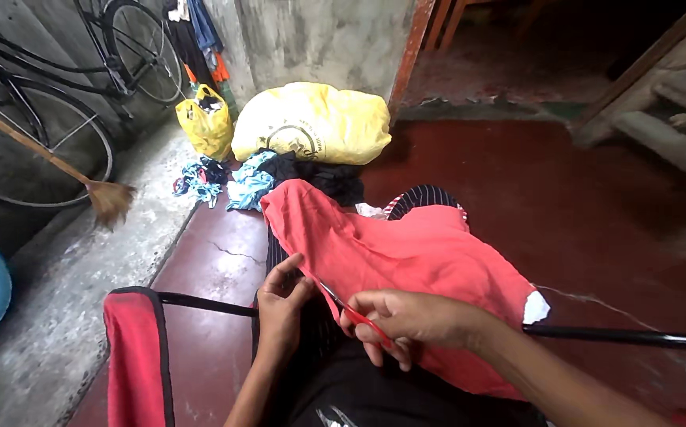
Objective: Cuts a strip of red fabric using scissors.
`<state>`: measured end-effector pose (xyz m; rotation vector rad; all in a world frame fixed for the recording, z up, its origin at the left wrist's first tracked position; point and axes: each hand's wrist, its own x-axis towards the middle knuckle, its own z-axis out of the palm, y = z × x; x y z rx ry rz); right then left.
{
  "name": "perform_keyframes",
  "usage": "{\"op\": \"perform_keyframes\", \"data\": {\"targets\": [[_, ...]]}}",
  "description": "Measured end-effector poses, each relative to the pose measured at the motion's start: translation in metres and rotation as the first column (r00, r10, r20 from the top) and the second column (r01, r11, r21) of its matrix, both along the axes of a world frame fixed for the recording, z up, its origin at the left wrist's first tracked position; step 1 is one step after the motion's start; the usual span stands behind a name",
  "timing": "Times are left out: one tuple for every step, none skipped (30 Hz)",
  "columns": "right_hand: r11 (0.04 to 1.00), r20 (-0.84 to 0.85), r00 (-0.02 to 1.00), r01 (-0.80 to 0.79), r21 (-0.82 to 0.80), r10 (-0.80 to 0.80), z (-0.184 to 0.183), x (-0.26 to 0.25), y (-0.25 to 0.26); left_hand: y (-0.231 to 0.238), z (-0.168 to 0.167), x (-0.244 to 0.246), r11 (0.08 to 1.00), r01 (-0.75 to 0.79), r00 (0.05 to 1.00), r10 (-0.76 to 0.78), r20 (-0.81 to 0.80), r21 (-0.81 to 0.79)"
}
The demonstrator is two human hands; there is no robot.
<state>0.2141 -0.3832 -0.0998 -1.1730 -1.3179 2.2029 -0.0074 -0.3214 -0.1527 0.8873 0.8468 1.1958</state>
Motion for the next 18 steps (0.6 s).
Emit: {"op": "perform_keyframes", "data": {"targets": [[1.000,0.013,1.000,-0.009,0.009,0.009,0.001,0.000,0.002,0.000,0.000,0.000,1.000,0.002,1.000,-0.002,0.001,-0.001],[1.000,0.029,0.999,-0.018,0.022,0.017,0.001,0.001,0.004,0.000,0.000,0.000,1.000,0.005,1.000,-0.005,0.005,0.000],[0.999,0.049,0.998,-0.025,0.034,0.024,0.002,0.001,0.007,0.000,0.000,0.000,1.000,0.006,1.000,-0.006,0.005,0.004],[0.998,0.070,0.997,-0.035,0.048,0.032,0.004,0.002,0.009,0.001,-0.001,0.000,1.000,0.006,1.000,-0.006,0.007,0.008],[0.997,0.088,0.995,-0.048,0.060,0.042,0.004,0.002,0.011,0.001,-0.001,0.000,1.000,0.003,1.000,-0.003,0.012,0.009],[0.996,0.099,0.994,-0.056,0.071,0.049,0.004,0.003,0.013,0.001,0.000,0.000,1.000,0.003,1.000,-0.003,0.014,0.010],[0.995,0.108,0.993,-0.065,0.079,0.056,0.004,0.003,0.015,0.001,0.000,-0.001,1.000,0.005,1.000,-0.005,0.012,0.012],[0.994,0.118,0.991,-0.074,0.087,0.063,0.005,0.003,0.017,0.001,0.000,-0.001,1.000,0.006,1.000,-0.006,0.011,0.016],[0.993,0.129,0.989,-0.081,0.091,0.069,0.005,0.003,0.018,0.002,0.000,-0.001,1.000,0.008,1.000,-0.008,0.009,0.019],[0.992,0.136,0.988,-0.087,0.095,0.074,0.005,0.003,0.019,0.002,0.000,-0.002,1.000,0.009,1.000,-0.009,0.006,0.023],[0.991,0.143,0.987,-0.087,0.100,0.072,0.005,0.002,0.019,0.002,0.000,-0.002,1.000,0.007,1.000,-0.007,0.007,0.025],[0.991,0.148,0.987,-0.083,0.106,0.067,0.004,0.001,0.019,0.003,0.000,-0.002,1.000,0.004,1.000,-0.004,0.007,0.027],[0.990,0.153,0.986,-0.081,0.112,0.063,0.003,-0.001,0.019,0.003,-0.001,-0.003,1.000,0.001,1.000,-0.001,0.006,0.030],[0.990,0.154,0.986,-0.077,0.119,0.058,0.002,-0.002,0.017,0.004,-0.001,-0.003,0.999,-0.001,1.000,0.001,0.007,0.035],[0.990,0.153,0.987,-0.070,0.123,0.051,0.000,-0.003,0.016,0.004,-0.002,-0.003,0.999,-0.001,1.000,0.001,0.002,0.044],[0.990,0.153,0.987,-0.062,0.124,0.043,-0.001,-0.004,0.015,0.004,-0.002,-0.004,0.998,0.005,1.000,-0.005,-0.007,0.057],[0.991,0.147,0.988,-0.059,0.120,0.041,-0.002,-0.005,0.014,0.004,-0.002,-0.004,0.998,0.010,1.000,-0.009,-0.014,0.068],[0.992,0.140,0.989,-0.055,0.114,0.039,-0.002,-0.006,0.013,0.004,-0.002,-0.005,0.997,0.016,1.000,-0.015,-0.019,0.076]]}}
